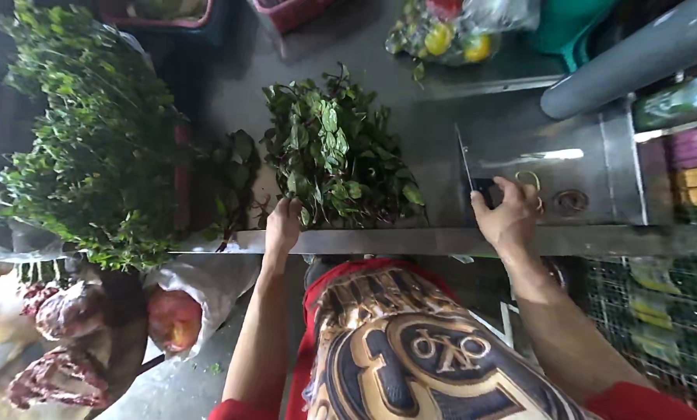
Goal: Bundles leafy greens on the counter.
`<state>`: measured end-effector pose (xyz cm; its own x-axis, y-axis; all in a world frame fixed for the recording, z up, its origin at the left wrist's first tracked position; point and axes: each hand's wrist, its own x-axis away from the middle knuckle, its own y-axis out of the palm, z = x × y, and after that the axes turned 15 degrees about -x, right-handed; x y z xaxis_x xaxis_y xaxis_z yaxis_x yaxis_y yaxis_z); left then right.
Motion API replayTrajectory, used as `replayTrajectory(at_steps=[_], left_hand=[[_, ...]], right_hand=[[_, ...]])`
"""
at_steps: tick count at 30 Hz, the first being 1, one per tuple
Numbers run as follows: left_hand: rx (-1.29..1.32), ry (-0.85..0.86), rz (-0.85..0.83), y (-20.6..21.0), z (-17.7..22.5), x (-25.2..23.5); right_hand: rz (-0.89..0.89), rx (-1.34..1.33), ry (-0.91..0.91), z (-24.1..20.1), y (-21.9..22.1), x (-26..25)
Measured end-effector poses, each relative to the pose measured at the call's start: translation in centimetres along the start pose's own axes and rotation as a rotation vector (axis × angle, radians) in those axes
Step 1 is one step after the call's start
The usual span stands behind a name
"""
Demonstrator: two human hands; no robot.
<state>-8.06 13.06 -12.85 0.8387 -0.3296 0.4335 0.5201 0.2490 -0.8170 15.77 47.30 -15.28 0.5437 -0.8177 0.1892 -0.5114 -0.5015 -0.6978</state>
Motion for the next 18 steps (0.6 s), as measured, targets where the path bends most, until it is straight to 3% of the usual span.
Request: replayTrajectory(at_steps=[2, 4, 6, 8, 10, 14, 16, 18], left_hand=[[0.253, 0.142, 0.138, -1.7, -0.9, 1.3], [0.453, 0.212, 0.135, -2.1, -2.7, 1.2], [0.528, 0.141, -0.027, -0.8, -4.7, 0.6], [0.537, 0.065, -0.161, 0.8, -5.8, 0.0], [0.611, 0.047, -0.234, 1.3, -6.2, 0.2], [0.958, -0.017, -0.334, 1.6, -8.0, 0.3], [1.119, -0.120, -0.425, 1.1, -9.0, 0.1], [1.233, -0.174, -0.529, 0.3, -9.6, -0.3]], right_hand=[[-0.195, -0.079, -0.196, -4.2, 0.9, 3.4], [-0.457, -0.183, -0.350, -8.1, 4.5, 6.5], [-0.757, -0.201, -0.308, -11.0, 9.7, 8.0], [-0.931, -0.146, -0.183, -13.1, 14.9, 8.0], [-0.950, -0.189, 0.055, -14.9, 18.7, 7.8], [-0.783, -0.545, 0.481, -16.5, 21.9, 8.3], [-0.708, -0.665, 0.513, -17.6, 21.5, 9.1], [-0.631, -0.650, 0.344, -19.7, 20.2, 10.2]])
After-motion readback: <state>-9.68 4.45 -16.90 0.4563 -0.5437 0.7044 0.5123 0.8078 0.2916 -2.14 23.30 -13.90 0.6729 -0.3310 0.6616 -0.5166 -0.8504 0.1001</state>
